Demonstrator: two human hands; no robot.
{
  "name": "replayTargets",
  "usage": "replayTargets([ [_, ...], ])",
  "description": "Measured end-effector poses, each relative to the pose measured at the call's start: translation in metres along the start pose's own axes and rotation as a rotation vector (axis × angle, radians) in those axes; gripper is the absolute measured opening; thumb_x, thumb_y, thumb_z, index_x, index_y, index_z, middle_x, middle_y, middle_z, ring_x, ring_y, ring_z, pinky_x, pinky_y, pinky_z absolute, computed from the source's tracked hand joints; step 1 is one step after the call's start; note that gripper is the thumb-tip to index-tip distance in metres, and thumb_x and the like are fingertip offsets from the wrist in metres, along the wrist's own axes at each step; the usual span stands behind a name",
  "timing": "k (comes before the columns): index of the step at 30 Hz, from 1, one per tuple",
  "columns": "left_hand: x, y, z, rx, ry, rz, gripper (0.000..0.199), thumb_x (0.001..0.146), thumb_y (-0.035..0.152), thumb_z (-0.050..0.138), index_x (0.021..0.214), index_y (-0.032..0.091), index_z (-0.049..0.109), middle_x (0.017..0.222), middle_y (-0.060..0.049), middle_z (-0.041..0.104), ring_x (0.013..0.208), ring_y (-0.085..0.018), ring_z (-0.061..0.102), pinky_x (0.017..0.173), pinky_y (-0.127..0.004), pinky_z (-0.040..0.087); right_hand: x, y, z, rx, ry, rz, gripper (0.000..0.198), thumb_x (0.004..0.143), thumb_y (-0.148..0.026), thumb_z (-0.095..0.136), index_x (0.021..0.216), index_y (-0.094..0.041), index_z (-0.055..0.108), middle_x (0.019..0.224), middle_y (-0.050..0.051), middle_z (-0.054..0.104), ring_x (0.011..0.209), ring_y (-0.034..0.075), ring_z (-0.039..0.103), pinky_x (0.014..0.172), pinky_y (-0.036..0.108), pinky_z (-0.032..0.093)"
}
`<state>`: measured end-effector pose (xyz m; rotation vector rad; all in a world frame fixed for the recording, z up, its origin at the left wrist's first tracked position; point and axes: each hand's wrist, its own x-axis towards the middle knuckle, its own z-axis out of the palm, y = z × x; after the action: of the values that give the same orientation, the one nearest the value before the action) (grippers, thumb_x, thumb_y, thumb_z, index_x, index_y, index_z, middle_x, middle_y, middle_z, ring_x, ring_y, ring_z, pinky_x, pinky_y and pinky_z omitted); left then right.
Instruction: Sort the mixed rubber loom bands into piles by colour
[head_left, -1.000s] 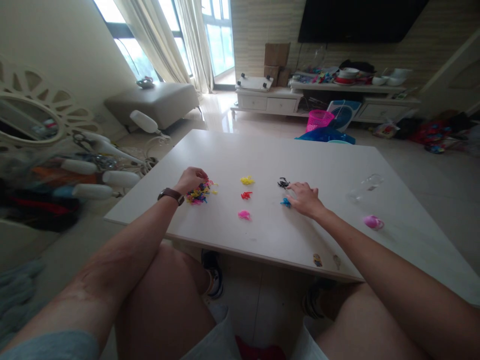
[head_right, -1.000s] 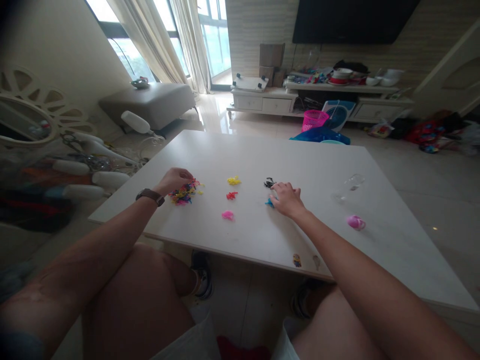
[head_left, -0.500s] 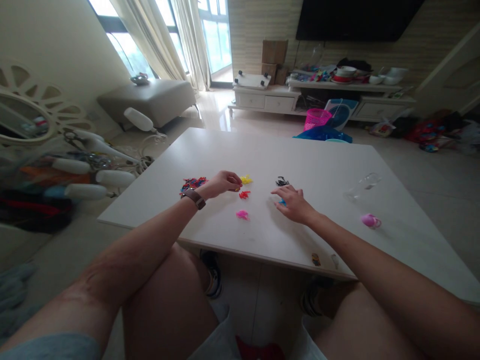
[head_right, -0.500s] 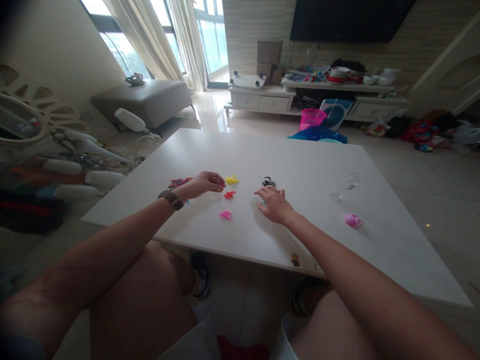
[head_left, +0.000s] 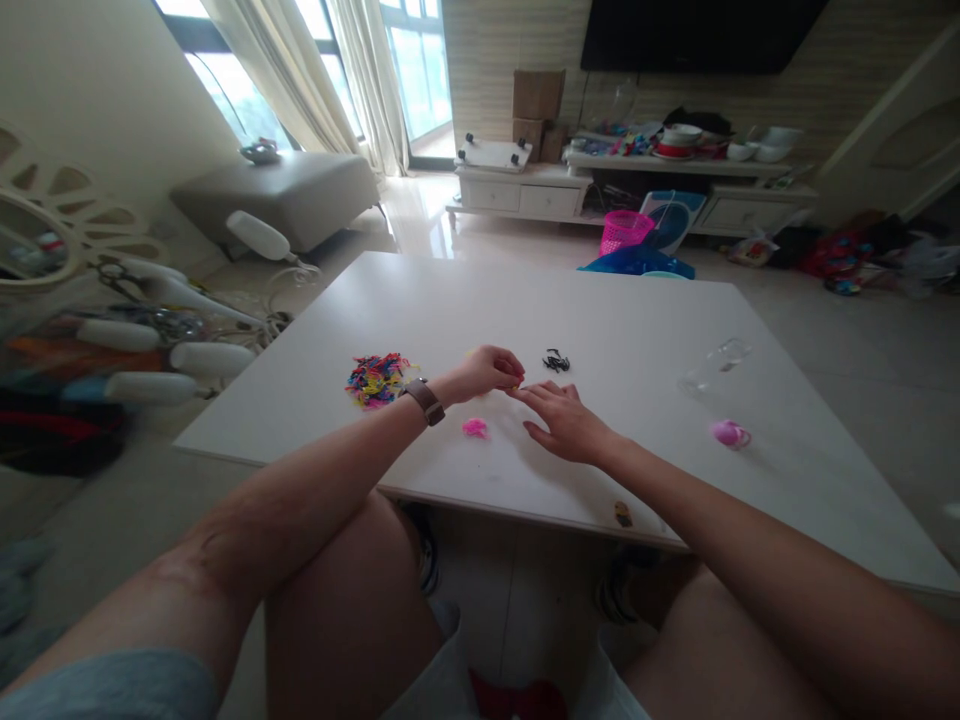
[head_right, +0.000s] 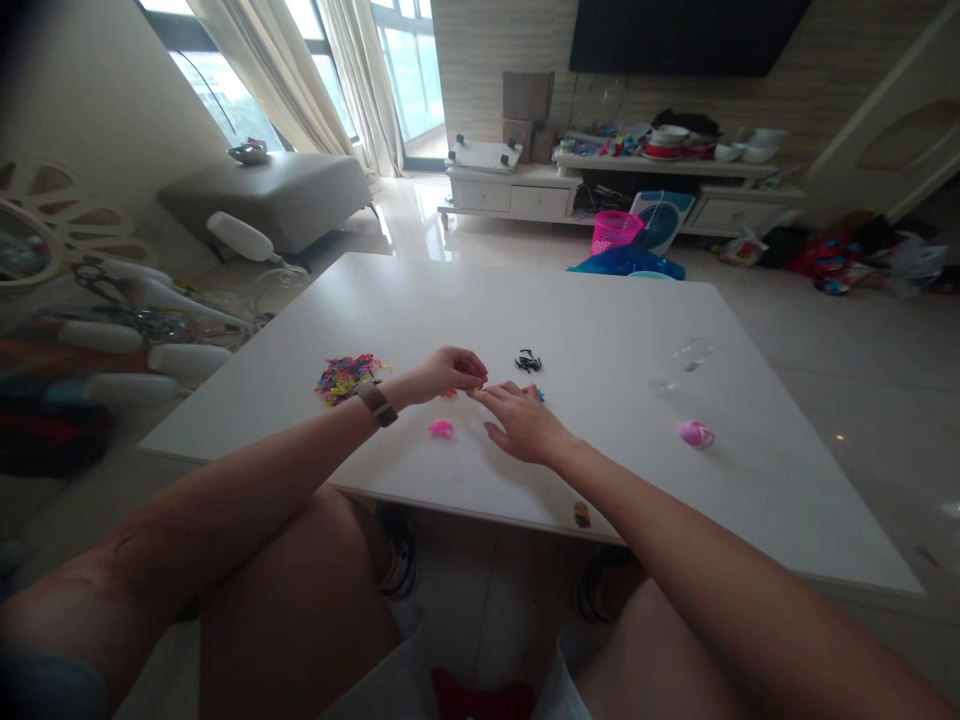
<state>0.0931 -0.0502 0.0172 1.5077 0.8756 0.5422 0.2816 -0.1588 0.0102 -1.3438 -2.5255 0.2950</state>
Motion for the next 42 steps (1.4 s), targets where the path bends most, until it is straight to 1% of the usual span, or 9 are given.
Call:
replayTargets([
  [5, -0.002, 0.001, 0.002, -0.019, 0.019, 0.0, 0.012, 0.069, 0.007, 0.076, 0.079, 0.01, 0.071, 0.07, -0.005, 0.072, 0.065, -0.011, 0.065, 0.061, -0.021, 0.05, -0.001, 0.002, 0.004, -0.01, -0.006, 0.008, 0.059, 0.096, -0.026, 0.05, 0.154, -0.023, 0.038, 0.14, 0.015, 0.059, 0.128, 0.031, 0.048, 0.096, 0.047, 0.035],
  [9, -0.003, -0.005, -0.002, -0.038, 0.022, -0.011, 0.012, 0.067, 0.007, 0.079, 0.076, 0.011, 0.071, 0.069, -0.005, 0.071, 0.067, -0.013, 0.067, 0.067, -0.025, 0.054, -0.001, 0.002, 0.006, -0.005, -0.014, 0.004, 0.058, 0.096, -0.025, 0.05, 0.152, -0.023, 0.04, 0.141, 0.014, 0.059, 0.127, 0.03, 0.049, 0.096, 0.047, 0.035],
  [15, -0.002, -0.012, -0.004, -0.025, -0.01, 0.003, 0.014, 0.065, 0.007, 0.079, 0.076, 0.011, 0.072, 0.072, -0.005, 0.072, 0.065, -0.012, 0.065, 0.063, -0.024, 0.054, -0.002, 0.003, 0.008, -0.01, -0.012, 0.018, 0.056, 0.096, -0.026, 0.05, 0.151, -0.024, 0.041, 0.143, 0.014, 0.057, 0.127, 0.031, 0.049, 0.096, 0.048, 0.036],
  [21, -0.001, -0.015, -0.005, -0.039, -0.033, 0.006, 0.015, 0.065, 0.006, 0.078, 0.078, 0.01, 0.072, 0.074, -0.007, 0.074, 0.067, -0.013, 0.067, 0.066, -0.025, 0.054, -0.002, 0.004, 0.008, -0.021, -0.009, 0.022, 0.054, 0.096, -0.026, 0.051, 0.15, -0.025, 0.045, 0.146, 0.014, 0.054, 0.128, 0.032, 0.048, 0.096, 0.048, 0.036],
  [27, 0.0, -0.015, -0.003, -0.022, -0.019, 0.002, 0.014, 0.065, 0.007, 0.078, 0.077, 0.011, 0.071, 0.07, -0.005, 0.071, 0.066, -0.013, 0.066, 0.065, -0.025, 0.053, -0.003, 0.004, 0.009, -0.002, 0.001, 0.007, 0.053, 0.096, -0.026, 0.051, 0.149, -0.024, 0.046, 0.143, 0.013, 0.058, 0.127, 0.03, 0.049, 0.095, 0.047, 0.036],
  [31, 0.0, -0.014, -0.008, 0.057, 0.054, -0.019, 0.016, 0.065, 0.013, 0.08, 0.08, 0.012, 0.072, 0.071, -0.004, 0.07, 0.063, -0.012, 0.063, 0.061, -0.025, 0.051, -0.003, 0.003, 0.009, 0.009, 0.008, -0.001, 0.051, 0.096, -0.026, 0.05, 0.147, -0.024, 0.048, 0.143, 0.013, 0.058, 0.126, 0.03, 0.049, 0.095, 0.046, 0.035],
  [34, 0.002, -0.015, -0.018, 0.104, 0.117, 0.003, 0.016, 0.065, 0.014, 0.08, 0.078, 0.012, 0.071, 0.07, -0.004, 0.069, 0.065, -0.014, 0.064, 0.063, -0.026, 0.051, -0.002, 0.003, 0.008, 0.011, 0.016, -0.001, 0.049, 0.096, -0.026, 0.05, 0.145, -0.023, 0.05, 0.142, 0.013, 0.059, 0.126, 0.03, 0.05, 0.095, 0.046, 0.035],
  [38, 0.006, -0.022, -0.04, 0.345, 0.196, 0.056, 0.013, 0.063, 0.013, 0.077, 0.075, 0.014, 0.071, 0.067, -0.003, 0.067, 0.063, -0.014, 0.062, 0.06, -0.025, 0.048, -0.002, 0.003, 0.008, 0.002, 0.016, 0.002, 0.046, 0.096, -0.026, 0.05, 0.141, -0.022, 0.053, 0.14, 0.014, 0.06, 0.125, 0.03, 0.051, 0.094, 0.045, 0.035],
  [42, 0.009, -0.035, -0.055, 0.521, 0.219, 0.047, 0.013, 0.063, 0.016, 0.076, 0.075, 0.016, 0.073, 0.069, -0.003, 0.069, 0.063, -0.014, 0.061, 0.057, -0.024, 0.045, -0.002, 0.004, 0.008, -0.013, 0.015, 0.004, 0.044, 0.095, -0.026, 0.05, 0.139, -0.021, 0.054, 0.139, 0.014, 0.061, 0.124, 0.03, 0.052, 0.093, 0.045, 0.035],
])
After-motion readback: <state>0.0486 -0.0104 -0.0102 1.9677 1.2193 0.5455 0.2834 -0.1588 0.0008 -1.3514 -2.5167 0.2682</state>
